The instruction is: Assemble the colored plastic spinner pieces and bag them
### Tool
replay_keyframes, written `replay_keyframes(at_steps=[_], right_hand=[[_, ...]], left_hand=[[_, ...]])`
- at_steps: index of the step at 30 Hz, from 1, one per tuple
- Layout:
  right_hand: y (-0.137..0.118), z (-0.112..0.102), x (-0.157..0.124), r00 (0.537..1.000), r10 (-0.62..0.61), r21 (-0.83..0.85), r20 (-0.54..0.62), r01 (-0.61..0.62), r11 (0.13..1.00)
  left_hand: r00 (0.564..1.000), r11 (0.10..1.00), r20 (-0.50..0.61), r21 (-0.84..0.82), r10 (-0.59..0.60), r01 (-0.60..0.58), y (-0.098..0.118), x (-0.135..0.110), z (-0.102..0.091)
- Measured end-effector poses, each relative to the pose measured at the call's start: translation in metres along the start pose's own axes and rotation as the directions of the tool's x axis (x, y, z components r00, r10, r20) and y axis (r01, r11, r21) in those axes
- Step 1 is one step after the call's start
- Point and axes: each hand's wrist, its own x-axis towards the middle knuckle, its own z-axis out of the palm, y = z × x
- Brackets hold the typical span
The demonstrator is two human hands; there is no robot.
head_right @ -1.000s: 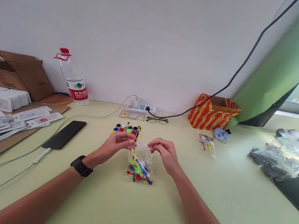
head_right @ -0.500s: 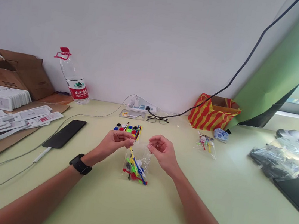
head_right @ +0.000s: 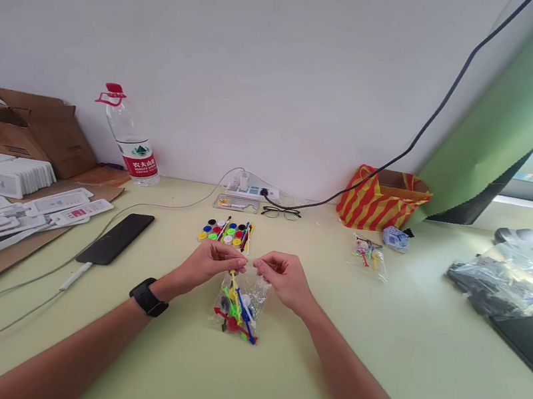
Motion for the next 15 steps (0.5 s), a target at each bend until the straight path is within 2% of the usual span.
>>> replay_keyframes(at_steps=[3, 10, 15], right_hand=[[0.001, -0.004, 0.001, 1.0, 0.01, 0.003, -0.025, -0.01, 1.0], [0.004, -0.011, 0.004, 0.999, 0.007, 0.034, -0.036, -0.006, 0.999], [0.009, -0.011, 0.006, 0.995, 0.016, 0.052, -0.102, -0.01, 0.999]], left_hand=[[1.0, 0.999, -0.017, -0.025, -0.022, 0.022, -0.002, 0.002, -0.005], [0.99, 1.0, -0.14, -0.027, -0.005, 0.001, -0.009, 0.006, -0.007], [0.995, 0.997, -0.097, -0.079, -0.024, 0.016, -0.011, 0.007, -0.011]])
